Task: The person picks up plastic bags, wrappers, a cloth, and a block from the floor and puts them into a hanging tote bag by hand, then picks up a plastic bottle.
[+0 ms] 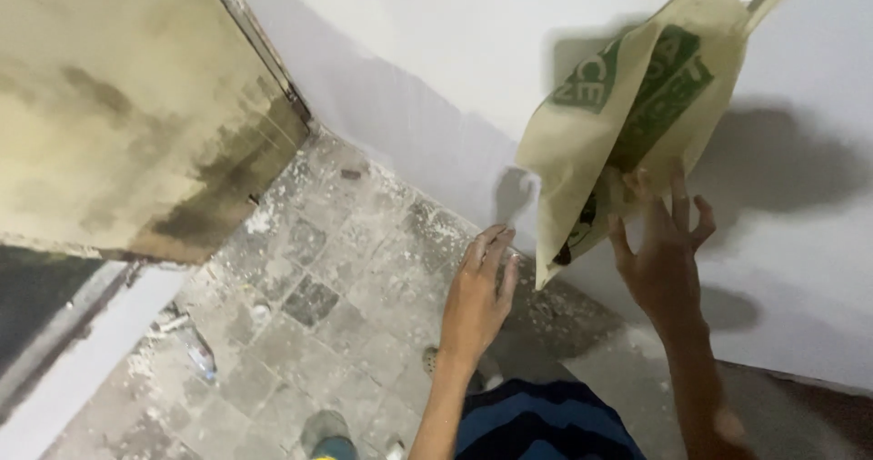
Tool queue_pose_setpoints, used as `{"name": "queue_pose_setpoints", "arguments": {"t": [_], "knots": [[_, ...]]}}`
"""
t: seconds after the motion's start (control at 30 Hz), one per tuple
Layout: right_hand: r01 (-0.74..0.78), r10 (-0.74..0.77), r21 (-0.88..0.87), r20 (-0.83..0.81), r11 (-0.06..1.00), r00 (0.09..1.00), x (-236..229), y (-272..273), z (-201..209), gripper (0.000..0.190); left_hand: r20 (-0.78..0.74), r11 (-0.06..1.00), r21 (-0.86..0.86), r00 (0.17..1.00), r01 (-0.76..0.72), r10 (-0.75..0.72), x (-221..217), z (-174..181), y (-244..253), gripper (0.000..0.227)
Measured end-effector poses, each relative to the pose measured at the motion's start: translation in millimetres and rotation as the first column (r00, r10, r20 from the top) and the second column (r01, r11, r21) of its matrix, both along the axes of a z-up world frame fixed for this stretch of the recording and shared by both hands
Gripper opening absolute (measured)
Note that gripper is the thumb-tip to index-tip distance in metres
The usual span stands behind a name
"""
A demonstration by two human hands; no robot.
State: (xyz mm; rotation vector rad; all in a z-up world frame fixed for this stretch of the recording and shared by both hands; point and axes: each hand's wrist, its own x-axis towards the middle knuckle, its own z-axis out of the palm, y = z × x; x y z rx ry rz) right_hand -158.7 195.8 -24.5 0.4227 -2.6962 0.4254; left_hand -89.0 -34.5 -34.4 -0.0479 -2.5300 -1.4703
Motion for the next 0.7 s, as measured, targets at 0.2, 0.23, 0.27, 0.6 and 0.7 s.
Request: {"name": "queue_pose_setpoints", "arguments": {"t": [0.2, 0.23, 0.27, 0.6, 0.7], "knots": [[-0.109, 0.109, -0.032, 0.008, 0.994, 0.994, 24, 18, -18, 0.056, 0.037, 0.993, 0.039, 0.993, -0.111, 0.11, 31, -4, 11, 0.033], [-0.135, 0.136, -0.039, 0.022, 0.99, 0.99, 24, 20, -22, 0.056, 0.019, 0.989, 0.041, 0.99, -0.142, 0.141, 36, -3, 13, 0.034], [-0.151, 0.154, -0.064, 0.047, 0.987, 0.987, 25, 24, -26, 0.058, 0.0, 0.984, 0.044, 0.985, -0.172, 0.172, 42, -2, 16, 0.034], [-0.458, 0.453, -0.033, 0.222, 0.888, 0.863, -23, 58, -46, 0.07, 0.006, 0.851, -0.012, 0.851, -0.526, 0.526, 93, 6, 86, 0.04], [-0.489, 0.415, 0.178, 0.333, 0.854, 0.847, -42, 70, -77, 0.072, -0.014, 0.779, -0.034, 0.78, -0.626, 0.626, 113, -10, 127, 0.043]]}}
